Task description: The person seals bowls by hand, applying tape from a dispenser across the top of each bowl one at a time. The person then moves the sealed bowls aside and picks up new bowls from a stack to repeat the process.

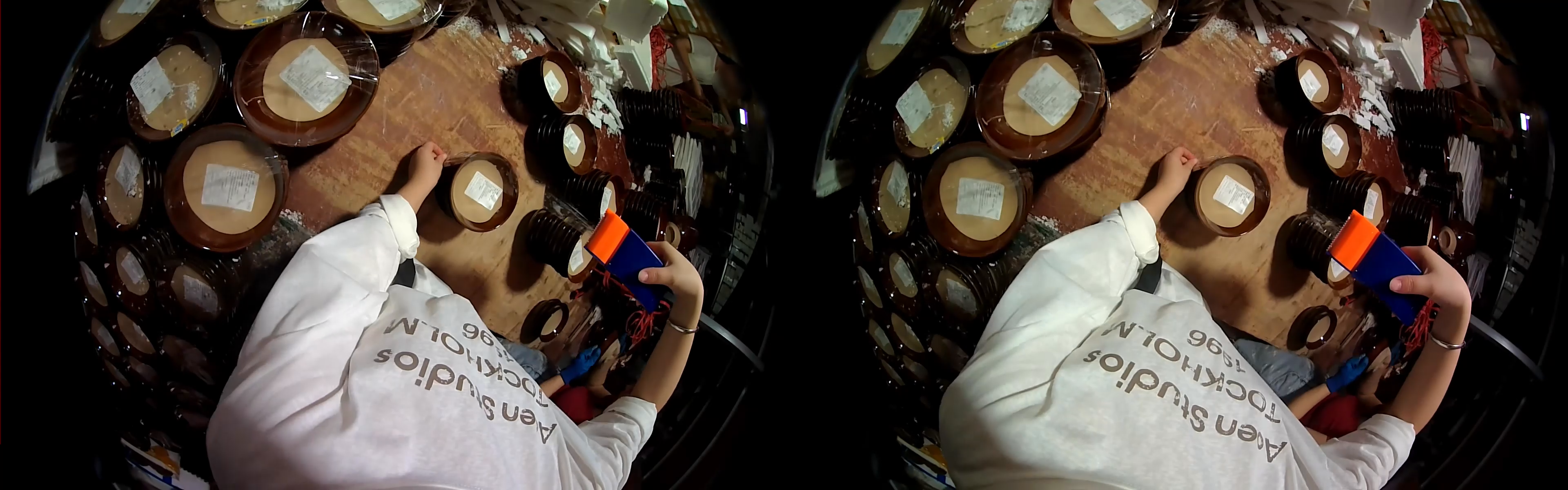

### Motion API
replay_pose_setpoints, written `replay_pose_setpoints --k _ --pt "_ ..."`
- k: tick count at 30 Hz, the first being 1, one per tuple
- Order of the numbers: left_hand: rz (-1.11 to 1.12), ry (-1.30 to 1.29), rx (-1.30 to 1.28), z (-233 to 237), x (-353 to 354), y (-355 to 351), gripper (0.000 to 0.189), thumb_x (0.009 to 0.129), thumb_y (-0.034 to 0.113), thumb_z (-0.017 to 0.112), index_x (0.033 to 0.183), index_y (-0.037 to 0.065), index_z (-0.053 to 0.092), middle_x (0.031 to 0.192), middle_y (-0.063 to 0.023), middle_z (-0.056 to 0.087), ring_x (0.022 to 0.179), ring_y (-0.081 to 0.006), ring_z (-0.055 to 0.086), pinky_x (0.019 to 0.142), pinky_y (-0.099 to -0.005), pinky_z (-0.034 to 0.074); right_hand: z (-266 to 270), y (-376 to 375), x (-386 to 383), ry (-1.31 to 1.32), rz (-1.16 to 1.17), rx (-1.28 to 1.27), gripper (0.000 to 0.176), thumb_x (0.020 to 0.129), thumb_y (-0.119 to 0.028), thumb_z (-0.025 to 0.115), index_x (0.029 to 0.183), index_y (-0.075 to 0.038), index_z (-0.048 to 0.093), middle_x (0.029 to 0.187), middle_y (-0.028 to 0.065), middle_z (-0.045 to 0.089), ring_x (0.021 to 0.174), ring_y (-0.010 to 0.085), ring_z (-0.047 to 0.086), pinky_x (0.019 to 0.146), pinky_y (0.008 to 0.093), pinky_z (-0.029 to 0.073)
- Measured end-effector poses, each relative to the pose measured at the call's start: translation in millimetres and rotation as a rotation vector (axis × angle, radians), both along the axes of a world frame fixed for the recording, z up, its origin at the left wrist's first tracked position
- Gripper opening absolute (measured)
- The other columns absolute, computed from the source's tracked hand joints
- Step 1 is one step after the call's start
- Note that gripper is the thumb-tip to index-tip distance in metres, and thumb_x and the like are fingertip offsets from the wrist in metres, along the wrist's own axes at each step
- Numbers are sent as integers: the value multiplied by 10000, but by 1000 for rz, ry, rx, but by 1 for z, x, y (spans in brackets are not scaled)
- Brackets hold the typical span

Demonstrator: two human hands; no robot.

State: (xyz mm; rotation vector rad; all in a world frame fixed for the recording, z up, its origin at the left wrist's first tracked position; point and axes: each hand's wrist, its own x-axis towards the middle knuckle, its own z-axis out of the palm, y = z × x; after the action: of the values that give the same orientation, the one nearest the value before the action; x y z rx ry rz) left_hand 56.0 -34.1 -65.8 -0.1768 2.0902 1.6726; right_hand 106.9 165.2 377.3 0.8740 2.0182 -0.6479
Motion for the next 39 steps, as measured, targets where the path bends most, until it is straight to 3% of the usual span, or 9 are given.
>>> replay_pose_setpoints --k 4,10,16,19,23,26,29,33,39 --pt "-26 -77 114 -19 -4 3 188 712 137 631 827 34 522 759 -135 595 733 -275 585 624 -350 451 -11 22 17 75 20 -51 782 508 -357 754 1044 136 471 854 124 569 752 156 555 715 246 444" --pt "-312 42 -343 33 -19 -13 187 716 140 625 789 14 507 836 -164 596 792 -300 576 672 -361 447 -8 8 12 -16 -80 -74 754 536 -291 756 1087 118 444 958 151 545 863 185 528 780 276 420" --pt "-139 66 177 -15 7 -8 250 807 239 522 818 2 599 917 -158 592 835 -279 568 707 -323 435 -22 17 32 61 -134 2 727 556 -260 740 1081 139 435 962 162 542 869 193 529 804 280 409" --pt "-31 -199 627 -7 19 -10 490 886 333 402 1169 -67 414 1144 -112 502 1054 -177 462 912 -257 311 -28 20 36 15 -189 -74 718 574 -251 743 1087 139 426 961 163 545 869 186 530 802 282 412" --pt "-108 -298 493 12 16 -11 470 894 335 379 1175 -42 401 1173 -120 473 1070 -180 439 912 -280 316 -43 27 58 71 -239 -65 703 580 -269 739 1074 131 437 943 166 550 854 184 531 793 275 412" --pt "-241 -130 242 51 6 -25 432 857 324 456 1125 -15 441 1155 -145 471 1096 -226 417 918 -318 314 -58 30 79 95 -280 -76 680 595 -289 726 1067 116 452 943 153 547 860 172 525 785 270 413" --pt "-519 961 24 116 17 -50 470 684 298 637 1025 11 489 1098 -164 491 1038 -321 444 919 -422 313 -86 42 99 72 -239 -242 517 638 -300 688 938 92 535 768 92 589 638 126 556 595 227 453" --pt "-1030 1250 -119 114 38 -53 517 644 302 659 1037 17 484 1113 -142 485 1041 -286 454 957 -408 300 -128 48 127 73 -250 -291 508 665 -364 666 917 66 568 748 92 595 619 129 563 598 229 447" --pt "-943 1444 -365 84 43 -30 485 587 210 671 1009 32 515 1096 -130 512 1002 -249 496 860 -373 375 -195 52 154 53 -344 -396 535 654 -430 666 902 37 583 776 60 596 631 99 551 598 205 433"
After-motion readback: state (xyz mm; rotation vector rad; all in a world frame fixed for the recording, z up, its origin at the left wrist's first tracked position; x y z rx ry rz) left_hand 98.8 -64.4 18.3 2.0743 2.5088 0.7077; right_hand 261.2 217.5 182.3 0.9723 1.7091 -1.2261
